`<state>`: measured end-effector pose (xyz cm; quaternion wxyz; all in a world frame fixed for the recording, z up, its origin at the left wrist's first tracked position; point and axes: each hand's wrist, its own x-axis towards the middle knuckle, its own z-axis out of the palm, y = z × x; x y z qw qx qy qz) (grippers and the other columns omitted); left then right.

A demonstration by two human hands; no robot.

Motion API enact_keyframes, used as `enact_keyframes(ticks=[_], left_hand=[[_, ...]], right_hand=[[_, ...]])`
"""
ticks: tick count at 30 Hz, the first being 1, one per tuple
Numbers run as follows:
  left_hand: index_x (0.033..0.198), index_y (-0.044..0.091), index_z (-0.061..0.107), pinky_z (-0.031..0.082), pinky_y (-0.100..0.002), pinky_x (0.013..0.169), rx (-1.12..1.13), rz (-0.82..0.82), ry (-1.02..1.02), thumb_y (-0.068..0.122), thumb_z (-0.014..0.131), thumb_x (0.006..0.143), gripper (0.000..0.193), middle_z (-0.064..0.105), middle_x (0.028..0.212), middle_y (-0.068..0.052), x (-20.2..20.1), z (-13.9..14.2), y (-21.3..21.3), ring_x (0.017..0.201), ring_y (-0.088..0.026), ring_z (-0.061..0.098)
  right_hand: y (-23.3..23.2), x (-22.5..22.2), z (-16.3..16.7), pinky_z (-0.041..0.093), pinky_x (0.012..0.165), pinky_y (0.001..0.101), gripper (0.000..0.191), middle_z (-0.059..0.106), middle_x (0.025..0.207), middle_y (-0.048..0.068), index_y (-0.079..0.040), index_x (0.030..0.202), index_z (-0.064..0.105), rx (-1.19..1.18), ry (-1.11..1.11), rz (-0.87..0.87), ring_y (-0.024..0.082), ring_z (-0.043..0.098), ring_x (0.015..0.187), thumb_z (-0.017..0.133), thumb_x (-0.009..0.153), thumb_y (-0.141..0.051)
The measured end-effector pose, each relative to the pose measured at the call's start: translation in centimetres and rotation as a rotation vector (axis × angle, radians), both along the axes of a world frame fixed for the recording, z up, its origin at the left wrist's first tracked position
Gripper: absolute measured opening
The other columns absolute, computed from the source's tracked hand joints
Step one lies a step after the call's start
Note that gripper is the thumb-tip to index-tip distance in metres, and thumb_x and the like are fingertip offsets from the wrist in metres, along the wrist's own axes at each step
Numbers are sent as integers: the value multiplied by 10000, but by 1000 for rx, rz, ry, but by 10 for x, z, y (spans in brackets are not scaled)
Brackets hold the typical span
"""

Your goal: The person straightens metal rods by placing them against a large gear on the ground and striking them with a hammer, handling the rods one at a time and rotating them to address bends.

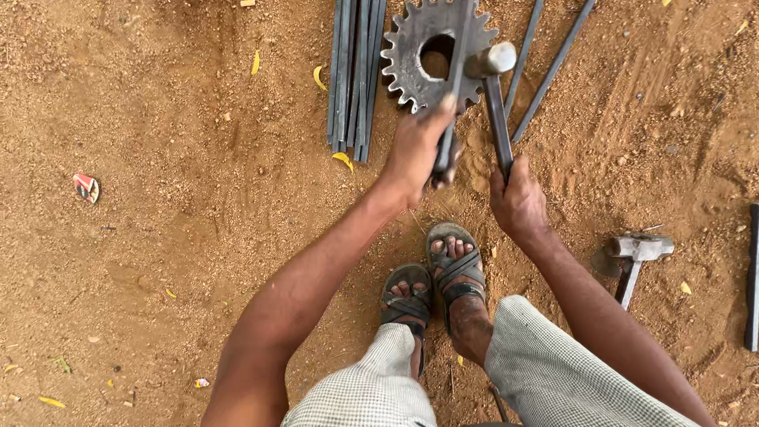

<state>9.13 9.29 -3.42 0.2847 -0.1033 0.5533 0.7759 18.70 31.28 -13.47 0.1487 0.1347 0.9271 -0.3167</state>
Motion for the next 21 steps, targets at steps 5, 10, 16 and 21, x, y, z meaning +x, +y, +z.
enact_keyframes(ticks=[5,10,16,21], left_hand=[[931,10,624,423,-265,308,198,123,2,575,466,1069,603,577,651,-35,-31,26,21,402,-77,496],[924,-19,636,385,-262,330,351,179,-19,524,455,1053,587,566,668,-25,-41,29,28,424,-71,472],[899,-18,629,372,-256,357,356,193,75,372,462,1112,475,578,677,-39,-44,16,33,444,-73,491],[903,22,622,375,-258,376,434,165,144,294,470,1096,366,609,708,-49,-48,-1,29,490,-86,537]], right_hand=[[2,0,-9,458,222,344,267,631,738,184,1,1117,445,6,-7,-7,149,515,374,467,1154,-263],[5,3,-14,482,238,338,252,632,738,180,4,1127,446,-1,22,28,153,531,386,475,1168,-243],[6,5,-16,498,277,338,224,619,701,142,5,1140,451,16,62,51,167,560,420,511,1174,-208],[8,8,-17,509,307,336,200,596,722,103,-8,1106,454,-28,157,115,164,575,465,522,1197,-172]])
